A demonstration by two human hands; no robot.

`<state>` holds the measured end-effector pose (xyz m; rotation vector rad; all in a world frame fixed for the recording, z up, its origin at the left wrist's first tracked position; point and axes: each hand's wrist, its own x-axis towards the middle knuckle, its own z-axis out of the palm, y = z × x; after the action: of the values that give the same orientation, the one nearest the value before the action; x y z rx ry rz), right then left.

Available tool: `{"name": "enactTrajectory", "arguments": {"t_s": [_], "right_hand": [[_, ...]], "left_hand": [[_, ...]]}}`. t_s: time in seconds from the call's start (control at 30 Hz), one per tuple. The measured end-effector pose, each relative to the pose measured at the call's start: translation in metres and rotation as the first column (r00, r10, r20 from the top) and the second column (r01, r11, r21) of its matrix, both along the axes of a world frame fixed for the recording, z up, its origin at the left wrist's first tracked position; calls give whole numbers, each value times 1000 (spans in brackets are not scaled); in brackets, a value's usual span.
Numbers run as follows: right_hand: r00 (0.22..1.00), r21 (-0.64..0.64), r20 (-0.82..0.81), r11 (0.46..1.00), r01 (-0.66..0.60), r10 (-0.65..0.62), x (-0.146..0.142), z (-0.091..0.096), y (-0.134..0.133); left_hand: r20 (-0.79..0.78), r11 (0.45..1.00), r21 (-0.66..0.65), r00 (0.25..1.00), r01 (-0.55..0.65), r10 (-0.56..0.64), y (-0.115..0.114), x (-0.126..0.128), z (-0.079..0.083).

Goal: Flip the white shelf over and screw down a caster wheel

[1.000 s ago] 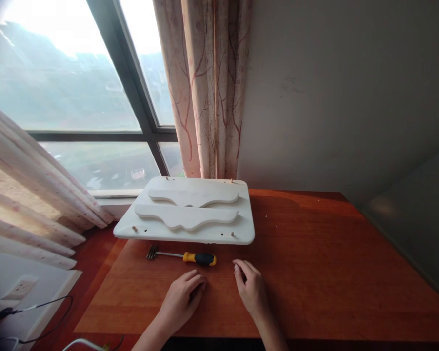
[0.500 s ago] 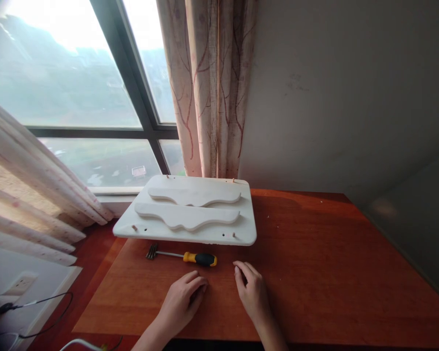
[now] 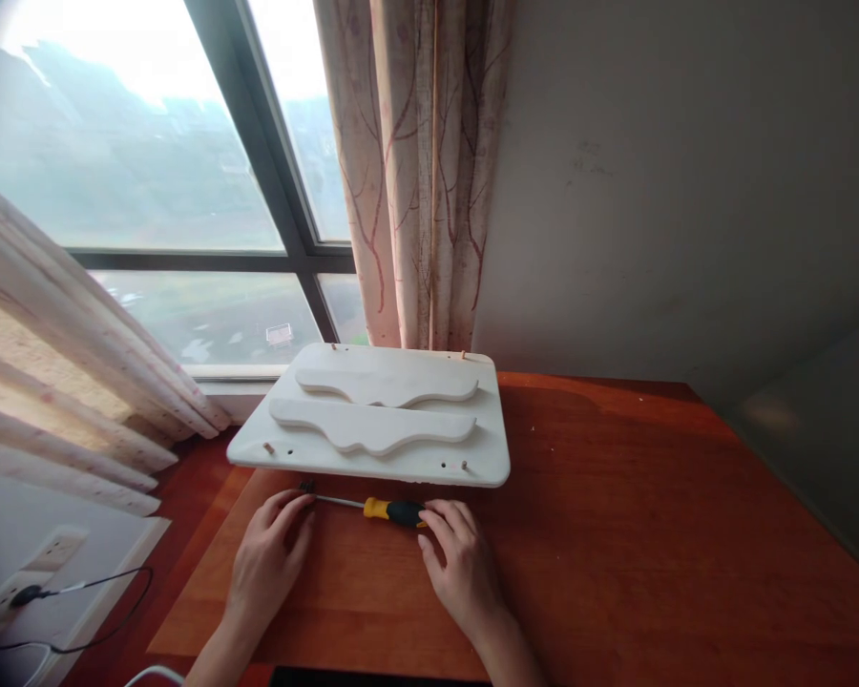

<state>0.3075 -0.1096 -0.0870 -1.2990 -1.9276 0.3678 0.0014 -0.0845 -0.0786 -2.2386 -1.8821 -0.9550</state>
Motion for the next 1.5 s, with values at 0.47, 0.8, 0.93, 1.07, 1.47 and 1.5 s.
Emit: {"name": "enactTrajectory", "arguments": {"t_s": [0.47, 0.8, 0.93, 1.07, 1.47, 1.5], "right_hand": [[994, -65, 76, 995, -79, 84, -34, 12, 22], [989, -96, 105, 991, -89, 99, -48, 17, 30], [988, -99, 112, 991, -95, 106, -54, 16, 33], [988, -105, 113, 990, -97, 108, -56, 14, 36], [989, -135, 86, 985, -111, 124, -28, 13, 19], [989, -139, 83, 984, -111, 123, -20, 13, 14]], "left_hand": [[-64, 1000, -17, 998, 20, -21, 13, -16, -4], [-67, 999, -48, 997, 19, -23, 16, -18, -5], [-68, 997, -59, 997, 41, -45, 18, -20, -4], [-50, 998, -55, 998, 40, -43, 18, -20, -4], [-8, 979, -57, 980, 198, -199, 5, -3, 7], [1, 971, -59, 973, 231, -231, 1, 1, 9]]}}
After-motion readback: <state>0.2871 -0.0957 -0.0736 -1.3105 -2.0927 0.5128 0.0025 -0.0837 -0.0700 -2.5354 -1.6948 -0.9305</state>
